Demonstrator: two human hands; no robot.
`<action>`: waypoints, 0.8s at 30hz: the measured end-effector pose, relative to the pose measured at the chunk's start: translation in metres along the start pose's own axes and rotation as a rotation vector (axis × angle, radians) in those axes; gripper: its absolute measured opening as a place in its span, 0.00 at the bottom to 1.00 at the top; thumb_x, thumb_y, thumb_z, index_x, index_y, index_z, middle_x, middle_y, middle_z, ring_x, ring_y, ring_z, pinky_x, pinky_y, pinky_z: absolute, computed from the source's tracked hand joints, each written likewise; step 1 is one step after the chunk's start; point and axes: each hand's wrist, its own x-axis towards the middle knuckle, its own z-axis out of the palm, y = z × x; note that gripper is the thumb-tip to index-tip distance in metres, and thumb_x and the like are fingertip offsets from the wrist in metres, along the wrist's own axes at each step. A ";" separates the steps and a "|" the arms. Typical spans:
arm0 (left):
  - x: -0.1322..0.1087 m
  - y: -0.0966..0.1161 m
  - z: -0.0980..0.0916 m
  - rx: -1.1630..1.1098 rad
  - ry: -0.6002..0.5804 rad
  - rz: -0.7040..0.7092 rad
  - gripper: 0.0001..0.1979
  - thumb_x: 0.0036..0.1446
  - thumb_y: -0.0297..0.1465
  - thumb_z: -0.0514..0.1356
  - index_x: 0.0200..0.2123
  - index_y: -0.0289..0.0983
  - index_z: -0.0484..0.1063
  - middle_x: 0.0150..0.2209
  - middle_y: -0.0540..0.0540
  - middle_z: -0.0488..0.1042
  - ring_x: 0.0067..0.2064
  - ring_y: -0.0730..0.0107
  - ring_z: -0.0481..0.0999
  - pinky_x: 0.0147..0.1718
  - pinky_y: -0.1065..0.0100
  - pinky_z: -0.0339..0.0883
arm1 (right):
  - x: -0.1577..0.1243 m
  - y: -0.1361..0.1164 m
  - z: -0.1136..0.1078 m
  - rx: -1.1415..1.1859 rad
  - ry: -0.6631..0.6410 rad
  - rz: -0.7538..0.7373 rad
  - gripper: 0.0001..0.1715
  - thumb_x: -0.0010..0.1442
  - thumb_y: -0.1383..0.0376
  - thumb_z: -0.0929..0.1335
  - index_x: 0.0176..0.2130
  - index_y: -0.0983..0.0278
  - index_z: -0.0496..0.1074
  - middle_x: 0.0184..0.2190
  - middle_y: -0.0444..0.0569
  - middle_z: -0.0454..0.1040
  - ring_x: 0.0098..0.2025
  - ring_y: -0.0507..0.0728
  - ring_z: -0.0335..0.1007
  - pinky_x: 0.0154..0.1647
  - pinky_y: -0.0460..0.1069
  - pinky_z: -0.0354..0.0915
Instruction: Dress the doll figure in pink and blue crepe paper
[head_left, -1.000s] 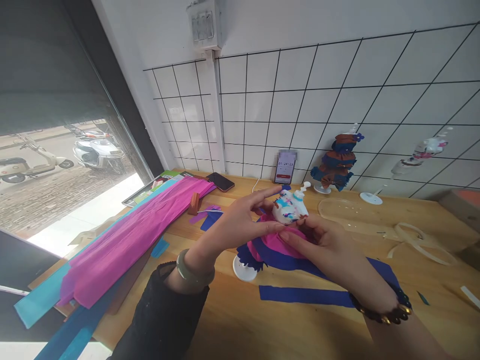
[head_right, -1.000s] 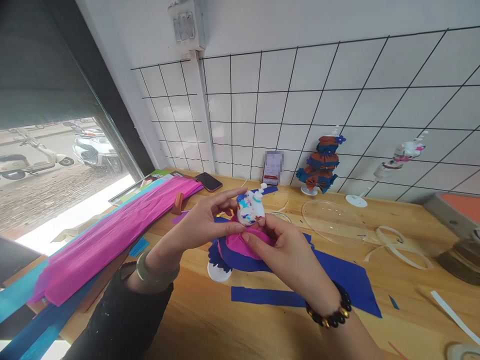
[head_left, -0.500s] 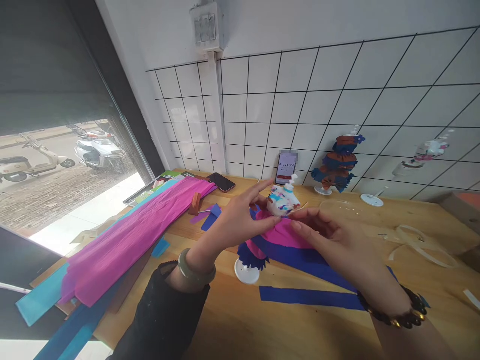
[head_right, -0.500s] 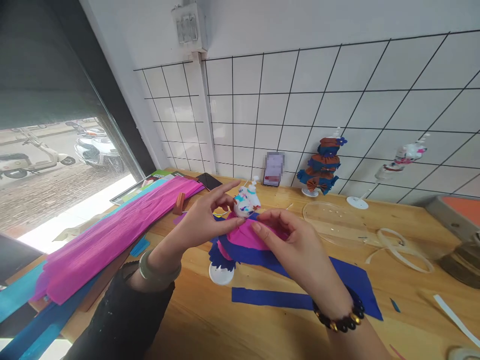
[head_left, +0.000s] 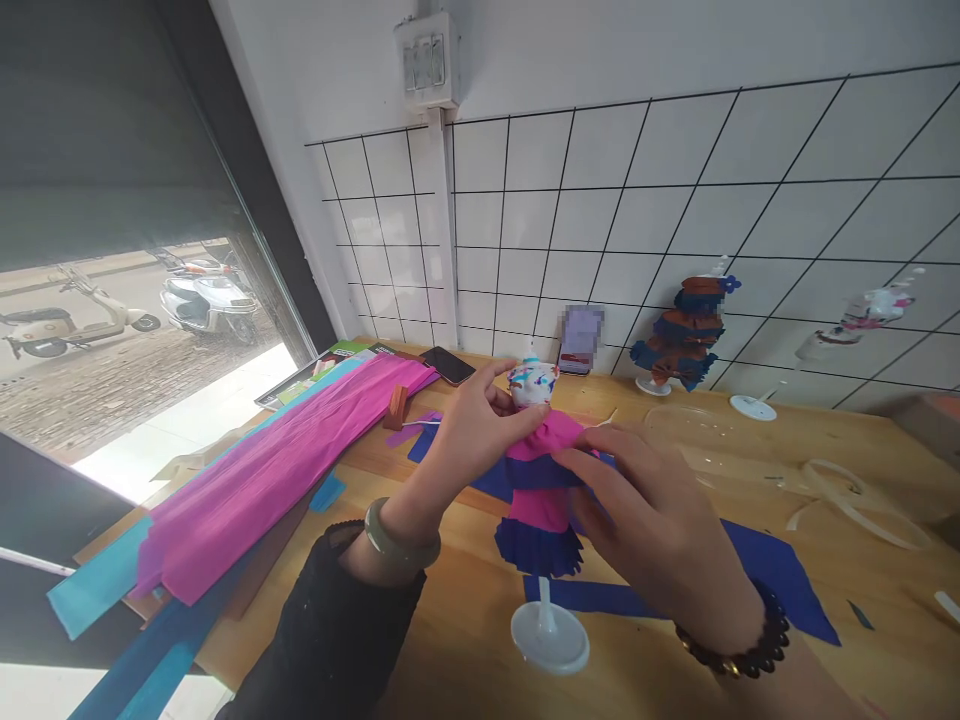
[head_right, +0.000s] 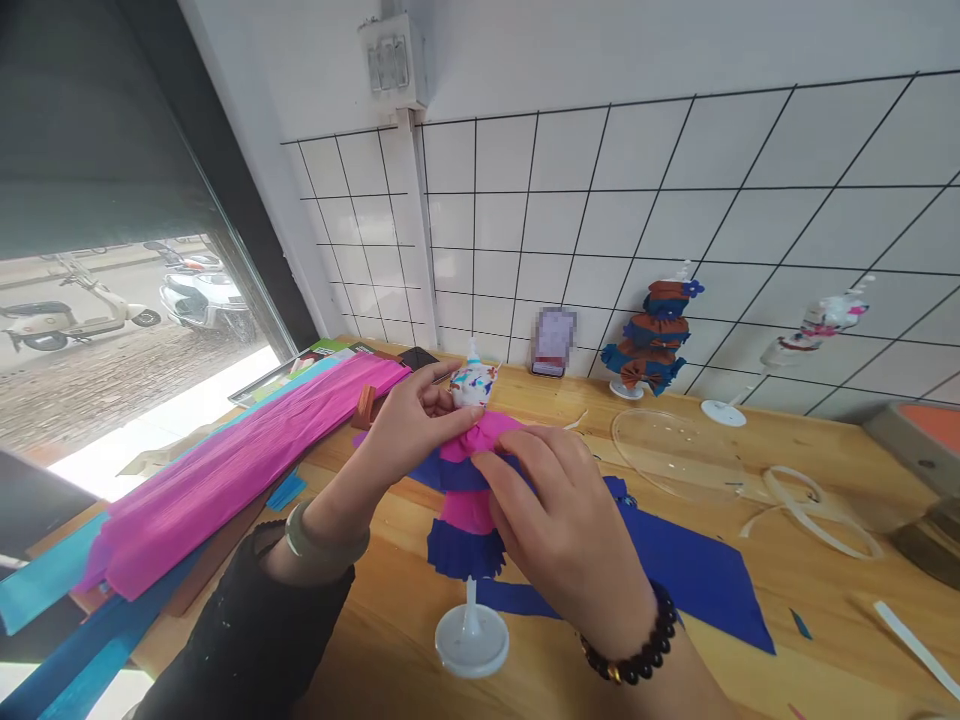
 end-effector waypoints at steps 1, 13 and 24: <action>-0.001 0.000 0.000 0.001 -0.011 -0.008 0.33 0.47 0.39 0.66 0.56 0.38 0.64 0.26 0.52 0.68 0.29 0.74 0.69 0.30 0.71 0.62 | -0.001 0.000 0.000 -0.003 0.021 -0.021 0.15 0.56 0.79 0.67 0.44 0.71 0.69 0.39 0.59 0.69 0.41 0.63 0.64 0.38 0.59 0.67; 0.001 0.004 -0.001 -0.008 -0.051 -0.074 0.38 0.46 0.40 0.67 0.59 0.35 0.60 0.22 0.55 0.63 0.26 0.77 0.63 0.28 0.71 0.57 | -0.002 -0.008 0.001 0.053 0.086 -0.143 0.13 0.55 0.82 0.65 0.40 0.74 0.70 0.33 0.58 0.73 0.37 0.62 0.65 0.32 0.57 0.67; -0.001 0.010 -0.006 -0.081 -0.173 -0.004 0.38 0.49 0.35 0.65 0.62 0.35 0.56 0.29 0.50 0.73 0.32 0.74 0.71 0.36 0.68 0.64 | -0.003 -0.003 -0.009 0.310 0.070 0.132 0.15 0.57 0.77 0.61 0.43 0.66 0.68 0.40 0.55 0.72 0.43 0.59 0.68 0.42 0.56 0.66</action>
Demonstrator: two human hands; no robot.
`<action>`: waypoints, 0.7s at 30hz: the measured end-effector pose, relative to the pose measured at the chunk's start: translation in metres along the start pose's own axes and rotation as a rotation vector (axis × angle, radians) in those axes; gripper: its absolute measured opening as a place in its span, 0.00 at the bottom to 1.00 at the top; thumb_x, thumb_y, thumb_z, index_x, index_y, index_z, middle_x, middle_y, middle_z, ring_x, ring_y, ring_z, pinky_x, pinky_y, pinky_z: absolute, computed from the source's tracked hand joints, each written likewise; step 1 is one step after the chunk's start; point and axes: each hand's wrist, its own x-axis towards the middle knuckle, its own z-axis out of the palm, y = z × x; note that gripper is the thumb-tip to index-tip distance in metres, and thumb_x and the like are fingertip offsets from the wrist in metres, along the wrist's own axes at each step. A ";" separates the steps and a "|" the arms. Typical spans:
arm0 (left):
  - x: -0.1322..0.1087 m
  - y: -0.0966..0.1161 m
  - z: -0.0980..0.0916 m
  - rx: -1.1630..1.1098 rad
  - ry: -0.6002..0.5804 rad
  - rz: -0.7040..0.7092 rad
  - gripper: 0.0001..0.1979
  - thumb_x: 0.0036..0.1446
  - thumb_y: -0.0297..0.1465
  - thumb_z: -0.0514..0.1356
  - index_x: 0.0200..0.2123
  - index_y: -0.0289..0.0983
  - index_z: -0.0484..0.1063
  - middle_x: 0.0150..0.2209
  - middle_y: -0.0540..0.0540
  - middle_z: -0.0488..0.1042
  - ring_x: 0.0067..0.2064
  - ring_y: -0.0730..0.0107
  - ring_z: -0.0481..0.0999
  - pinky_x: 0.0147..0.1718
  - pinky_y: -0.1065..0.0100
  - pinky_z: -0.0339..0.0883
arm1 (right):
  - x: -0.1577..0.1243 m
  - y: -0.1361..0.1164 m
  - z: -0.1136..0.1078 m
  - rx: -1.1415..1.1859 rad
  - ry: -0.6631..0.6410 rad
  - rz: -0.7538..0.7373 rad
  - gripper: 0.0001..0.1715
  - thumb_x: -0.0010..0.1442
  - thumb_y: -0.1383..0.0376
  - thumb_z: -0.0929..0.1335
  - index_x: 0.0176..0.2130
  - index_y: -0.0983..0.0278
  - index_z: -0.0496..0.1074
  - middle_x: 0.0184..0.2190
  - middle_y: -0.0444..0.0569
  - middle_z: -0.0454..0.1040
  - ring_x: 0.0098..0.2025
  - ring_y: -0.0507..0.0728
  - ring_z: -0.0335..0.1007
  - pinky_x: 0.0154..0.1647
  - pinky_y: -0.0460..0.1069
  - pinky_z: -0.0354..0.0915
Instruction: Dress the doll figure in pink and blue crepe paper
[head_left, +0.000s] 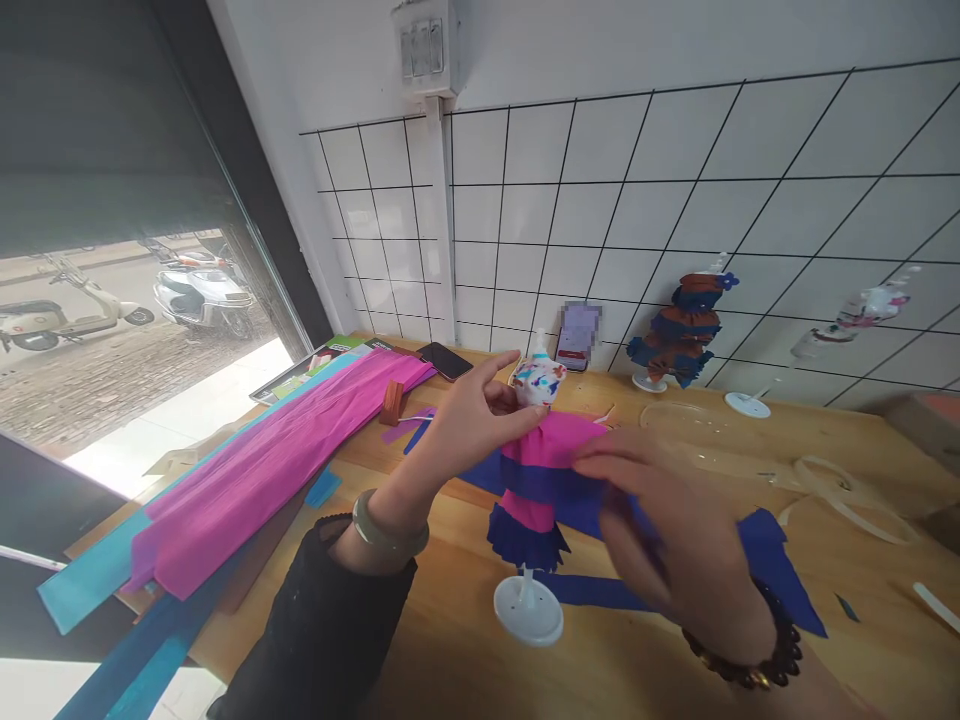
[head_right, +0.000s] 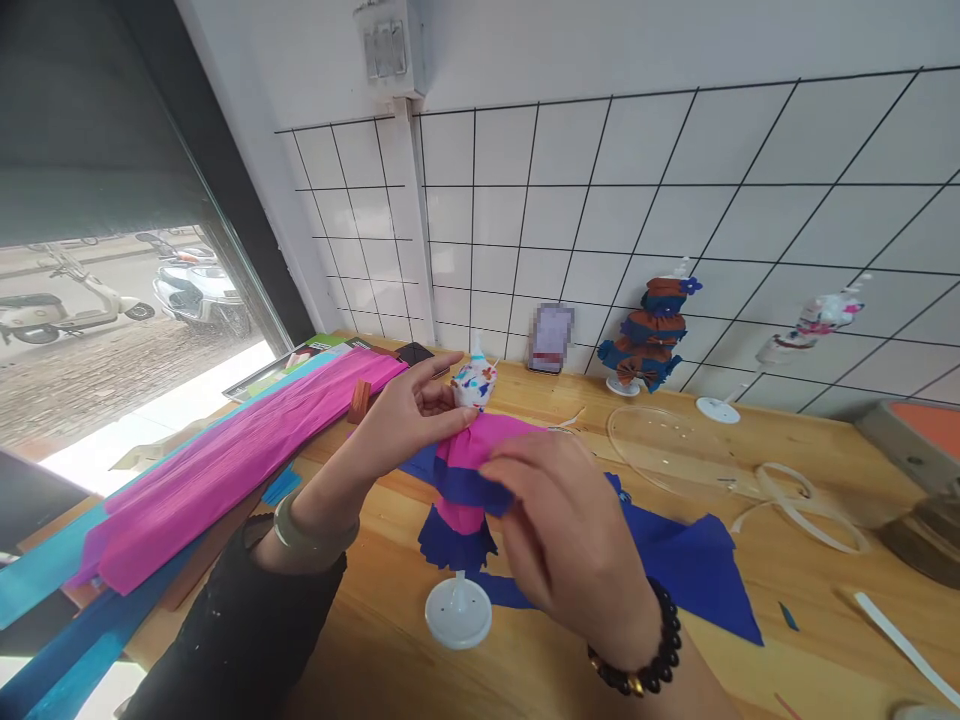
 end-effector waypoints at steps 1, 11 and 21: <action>-0.002 0.002 0.000 0.007 -0.031 0.018 0.38 0.49 0.34 0.65 0.62 0.36 0.56 0.30 0.49 0.73 0.34 0.73 0.71 0.38 0.68 0.65 | 0.000 0.001 -0.002 0.000 0.039 0.080 0.14 0.59 0.76 0.61 0.43 0.65 0.68 0.41 0.54 0.72 0.44 0.59 0.68 0.43 0.56 0.66; -0.013 0.010 0.006 0.106 -0.234 0.085 0.42 0.50 0.35 0.65 0.66 0.41 0.50 0.32 0.50 0.75 0.38 0.70 0.73 0.47 0.64 0.66 | 0.008 0.005 -0.015 0.300 -0.181 0.655 0.15 0.61 0.53 0.66 0.32 0.60 0.73 0.31 0.45 0.76 0.30 0.54 0.72 0.26 0.46 0.68; -0.011 0.005 0.003 0.116 -0.302 0.102 0.44 0.51 0.37 0.64 0.67 0.40 0.45 0.32 0.50 0.75 0.40 0.70 0.73 0.46 0.65 0.65 | 0.008 0.009 -0.016 0.358 -0.239 0.753 0.17 0.57 0.51 0.68 0.27 0.60 0.74 0.24 0.43 0.74 0.25 0.52 0.69 0.23 0.45 0.66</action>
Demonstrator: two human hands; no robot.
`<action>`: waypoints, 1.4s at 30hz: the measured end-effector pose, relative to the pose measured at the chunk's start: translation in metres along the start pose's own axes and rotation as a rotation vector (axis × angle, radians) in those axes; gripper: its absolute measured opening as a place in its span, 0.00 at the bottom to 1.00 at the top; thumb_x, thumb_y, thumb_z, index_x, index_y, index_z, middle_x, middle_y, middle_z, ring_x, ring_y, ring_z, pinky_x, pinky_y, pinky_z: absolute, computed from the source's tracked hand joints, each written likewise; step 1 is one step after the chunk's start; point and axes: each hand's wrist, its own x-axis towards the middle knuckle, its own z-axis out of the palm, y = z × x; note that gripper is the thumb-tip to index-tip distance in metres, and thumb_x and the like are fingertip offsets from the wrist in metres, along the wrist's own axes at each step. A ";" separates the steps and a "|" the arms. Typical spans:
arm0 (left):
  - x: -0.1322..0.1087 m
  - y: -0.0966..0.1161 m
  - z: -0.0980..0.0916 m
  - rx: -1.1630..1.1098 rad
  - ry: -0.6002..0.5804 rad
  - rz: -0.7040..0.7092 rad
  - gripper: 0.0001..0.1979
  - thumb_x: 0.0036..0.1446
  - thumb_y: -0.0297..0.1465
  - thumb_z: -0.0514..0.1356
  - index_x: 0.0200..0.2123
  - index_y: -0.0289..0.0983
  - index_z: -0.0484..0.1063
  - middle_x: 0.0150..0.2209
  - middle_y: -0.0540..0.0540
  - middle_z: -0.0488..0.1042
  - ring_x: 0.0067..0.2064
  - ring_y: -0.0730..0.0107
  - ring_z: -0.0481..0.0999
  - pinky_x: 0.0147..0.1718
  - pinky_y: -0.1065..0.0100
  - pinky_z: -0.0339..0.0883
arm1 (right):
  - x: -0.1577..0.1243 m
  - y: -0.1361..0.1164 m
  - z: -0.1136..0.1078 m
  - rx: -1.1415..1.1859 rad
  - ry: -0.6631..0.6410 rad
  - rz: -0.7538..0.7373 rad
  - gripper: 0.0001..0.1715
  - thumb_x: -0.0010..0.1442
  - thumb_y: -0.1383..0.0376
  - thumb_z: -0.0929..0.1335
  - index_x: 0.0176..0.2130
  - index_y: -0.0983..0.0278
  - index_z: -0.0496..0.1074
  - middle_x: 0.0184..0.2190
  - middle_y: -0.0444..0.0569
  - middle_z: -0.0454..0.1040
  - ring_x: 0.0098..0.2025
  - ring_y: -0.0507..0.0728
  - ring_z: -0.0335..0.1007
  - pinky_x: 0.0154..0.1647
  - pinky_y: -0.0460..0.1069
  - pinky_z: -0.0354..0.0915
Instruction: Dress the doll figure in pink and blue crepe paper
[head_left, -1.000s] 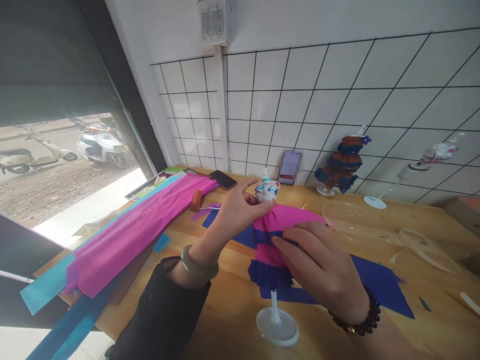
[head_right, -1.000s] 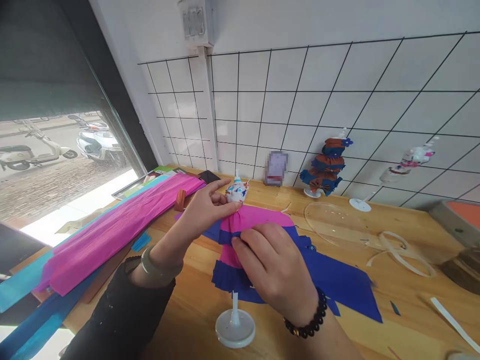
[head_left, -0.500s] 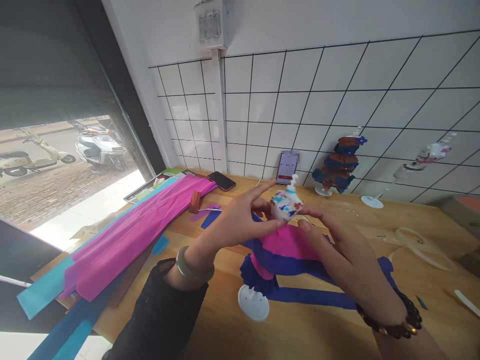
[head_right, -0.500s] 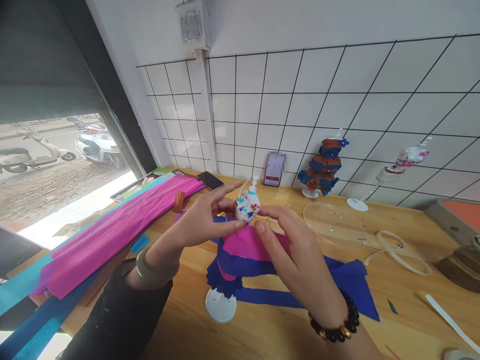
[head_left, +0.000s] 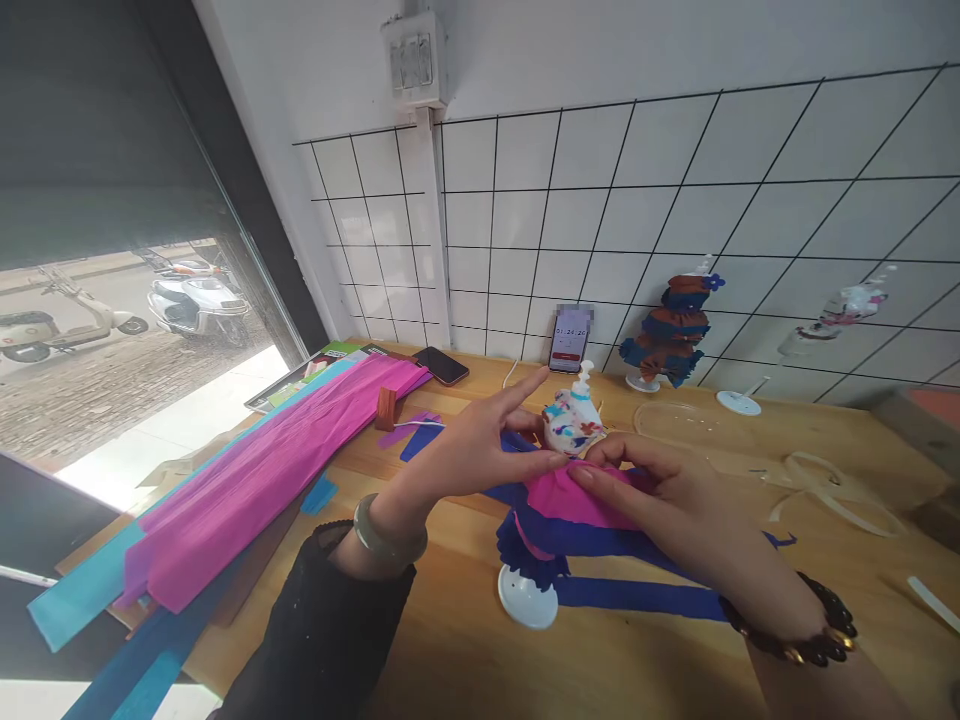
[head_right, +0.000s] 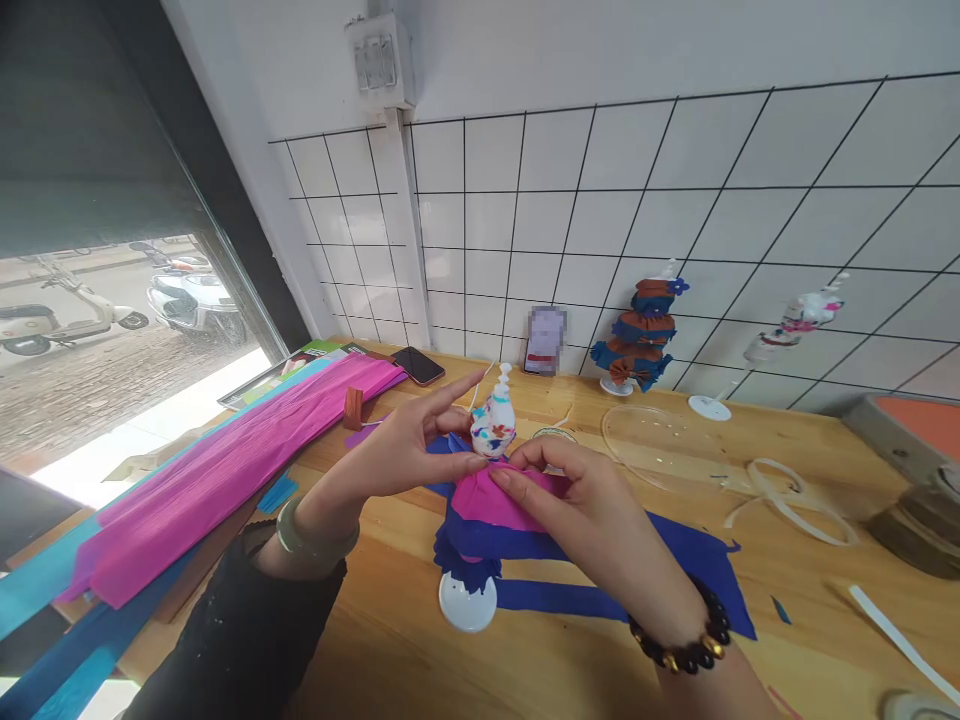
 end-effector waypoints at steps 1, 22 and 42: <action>0.000 0.000 -0.001 -0.007 -0.009 0.004 0.44 0.52 0.37 0.64 0.67 0.40 0.44 0.33 0.50 0.74 0.40 0.70 0.73 0.46 0.65 0.65 | 0.000 0.001 0.000 0.001 0.006 0.000 0.16 0.57 0.51 0.68 0.27 0.60 0.74 0.24 0.43 0.75 0.25 0.52 0.69 0.23 0.45 0.66; 0.004 -0.001 0.005 -0.201 -0.014 -0.054 0.41 0.51 0.29 0.64 0.65 0.41 0.49 0.39 0.45 0.73 0.41 0.67 0.74 0.44 0.63 0.68 | 0.000 0.007 0.004 -0.053 0.045 -0.122 0.11 0.61 0.57 0.66 0.33 0.58 0.75 0.32 0.46 0.78 0.33 0.55 0.74 0.32 0.49 0.72; 0.004 -0.001 0.001 -0.185 -0.065 -0.083 0.44 0.50 0.32 0.65 0.66 0.39 0.46 0.40 0.44 0.76 0.42 0.66 0.75 0.48 0.61 0.66 | -0.003 0.002 0.000 -0.014 0.036 -0.048 0.13 0.58 0.54 0.68 0.32 0.59 0.77 0.28 0.46 0.79 0.28 0.54 0.74 0.25 0.47 0.71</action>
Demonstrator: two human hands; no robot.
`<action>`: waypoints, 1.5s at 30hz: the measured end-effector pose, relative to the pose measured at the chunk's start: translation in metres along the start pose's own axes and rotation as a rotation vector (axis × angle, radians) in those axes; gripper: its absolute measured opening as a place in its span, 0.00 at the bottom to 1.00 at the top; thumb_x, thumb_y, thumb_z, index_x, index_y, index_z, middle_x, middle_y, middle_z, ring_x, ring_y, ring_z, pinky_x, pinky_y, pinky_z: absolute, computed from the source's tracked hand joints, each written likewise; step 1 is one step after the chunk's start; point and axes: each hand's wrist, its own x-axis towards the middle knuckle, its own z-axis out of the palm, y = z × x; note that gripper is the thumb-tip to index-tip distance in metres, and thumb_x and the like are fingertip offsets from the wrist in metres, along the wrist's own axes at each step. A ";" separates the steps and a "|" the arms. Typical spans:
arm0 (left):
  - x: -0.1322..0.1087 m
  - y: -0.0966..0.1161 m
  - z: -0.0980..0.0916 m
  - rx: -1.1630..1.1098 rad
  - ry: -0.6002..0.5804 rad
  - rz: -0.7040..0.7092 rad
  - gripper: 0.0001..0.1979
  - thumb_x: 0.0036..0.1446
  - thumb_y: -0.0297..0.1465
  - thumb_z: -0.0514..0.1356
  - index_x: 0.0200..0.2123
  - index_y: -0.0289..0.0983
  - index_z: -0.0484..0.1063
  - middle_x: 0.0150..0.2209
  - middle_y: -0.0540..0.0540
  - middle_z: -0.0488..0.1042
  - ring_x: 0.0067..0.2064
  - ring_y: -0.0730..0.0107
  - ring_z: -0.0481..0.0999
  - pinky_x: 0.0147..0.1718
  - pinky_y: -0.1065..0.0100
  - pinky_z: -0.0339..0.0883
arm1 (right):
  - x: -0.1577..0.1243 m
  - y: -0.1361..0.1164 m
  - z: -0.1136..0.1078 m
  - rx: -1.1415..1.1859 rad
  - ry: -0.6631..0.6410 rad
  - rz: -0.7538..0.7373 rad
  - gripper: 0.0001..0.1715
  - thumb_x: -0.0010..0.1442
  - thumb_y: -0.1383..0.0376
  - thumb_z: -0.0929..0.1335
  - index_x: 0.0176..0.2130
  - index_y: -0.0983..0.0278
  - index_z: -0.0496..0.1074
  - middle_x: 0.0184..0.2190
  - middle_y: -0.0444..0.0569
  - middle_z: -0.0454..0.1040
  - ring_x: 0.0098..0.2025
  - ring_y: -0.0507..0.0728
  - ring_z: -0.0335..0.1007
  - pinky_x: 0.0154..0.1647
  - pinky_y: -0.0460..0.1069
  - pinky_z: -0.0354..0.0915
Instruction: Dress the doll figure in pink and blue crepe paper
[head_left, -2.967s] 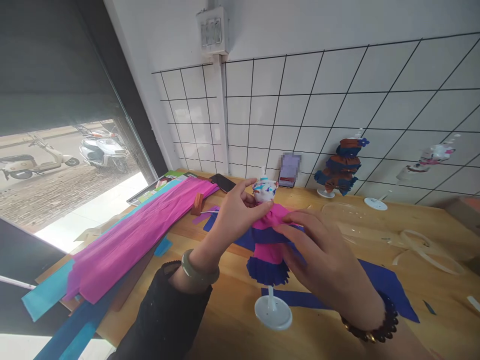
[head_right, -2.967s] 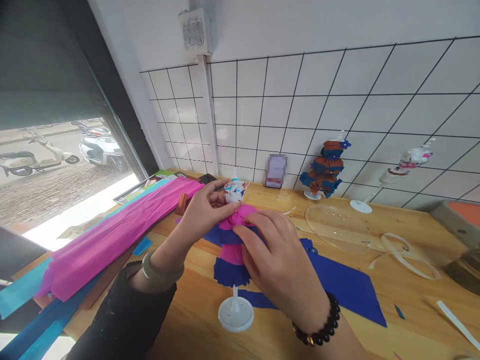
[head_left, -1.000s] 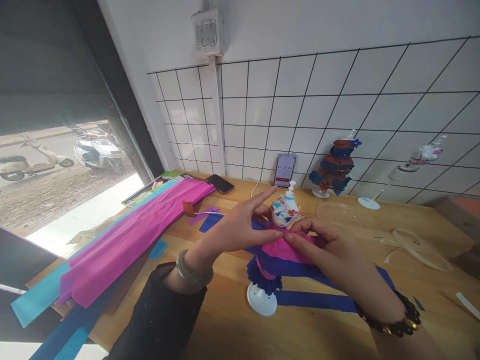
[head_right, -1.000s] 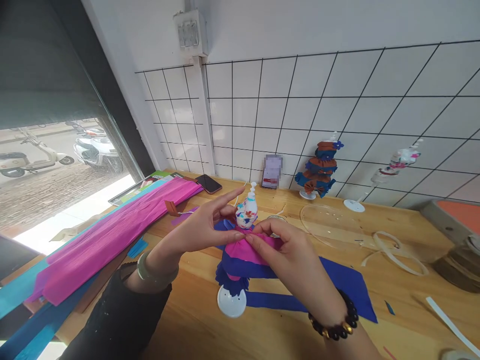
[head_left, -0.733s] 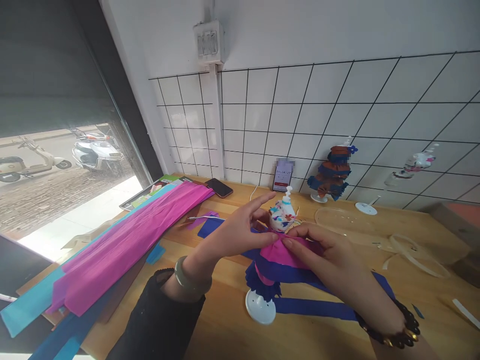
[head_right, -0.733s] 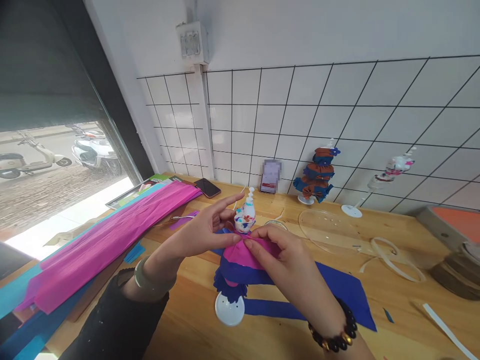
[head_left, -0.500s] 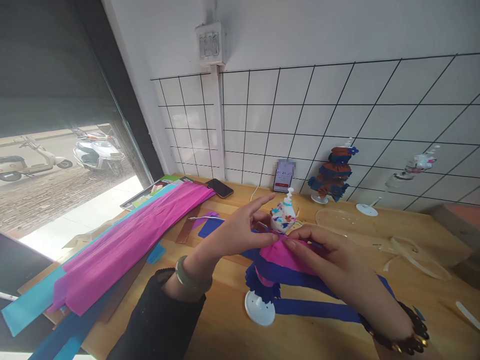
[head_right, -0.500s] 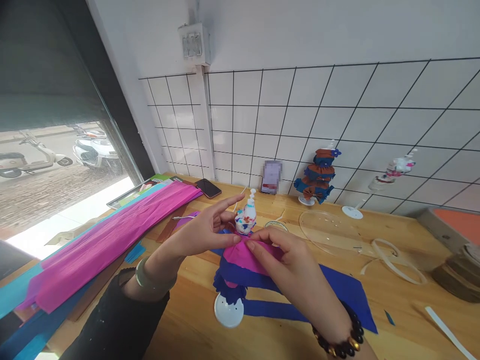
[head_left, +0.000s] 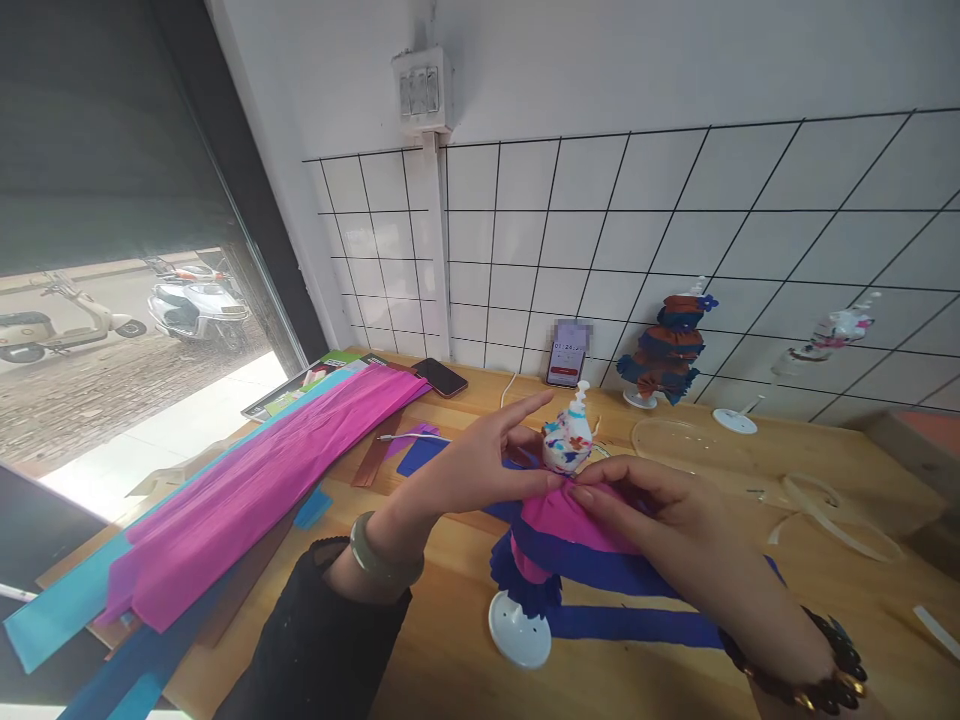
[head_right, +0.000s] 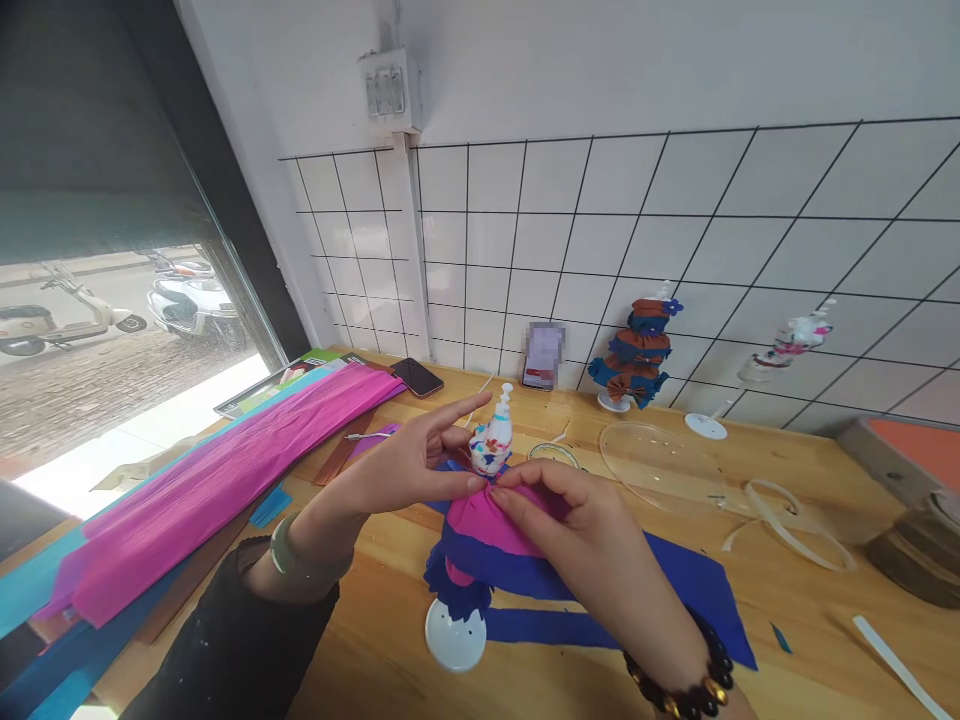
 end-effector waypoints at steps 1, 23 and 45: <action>0.000 0.000 0.000 0.000 0.002 -0.001 0.44 0.50 0.32 0.65 0.66 0.39 0.46 0.40 0.44 0.76 0.41 0.67 0.75 0.47 0.62 0.66 | 0.000 0.000 0.001 0.005 0.010 0.014 0.13 0.57 0.53 0.69 0.31 0.59 0.77 0.26 0.45 0.78 0.27 0.54 0.73 0.23 0.46 0.70; -0.002 -0.001 0.001 0.014 0.008 0.043 0.43 0.51 0.28 0.63 0.67 0.41 0.45 0.34 0.49 0.73 0.38 0.70 0.73 0.46 0.62 0.65 | 0.001 0.002 -0.004 0.163 -0.240 0.173 0.16 0.59 0.52 0.67 0.37 0.59 0.77 0.34 0.47 0.78 0.33 0.53 0.71 0.33 0.46 0.66; -0.002 -0.001 0.001 0.065 -0.034 0.090 0.42 0.53 0.32 0.63 0.67 0.40 0.45 0.35 0.48 0.74 0.38 0.70 0.72 0.45 0.62 0.65 | 0.000 0.001 0.004 0.203 -0.115 0.268 0.18 0.54 0.49 0.69 0.29 0.61 0.75 0.23 0.45 0.72 0.21 0.49 0.61 0.16 0.43 0.55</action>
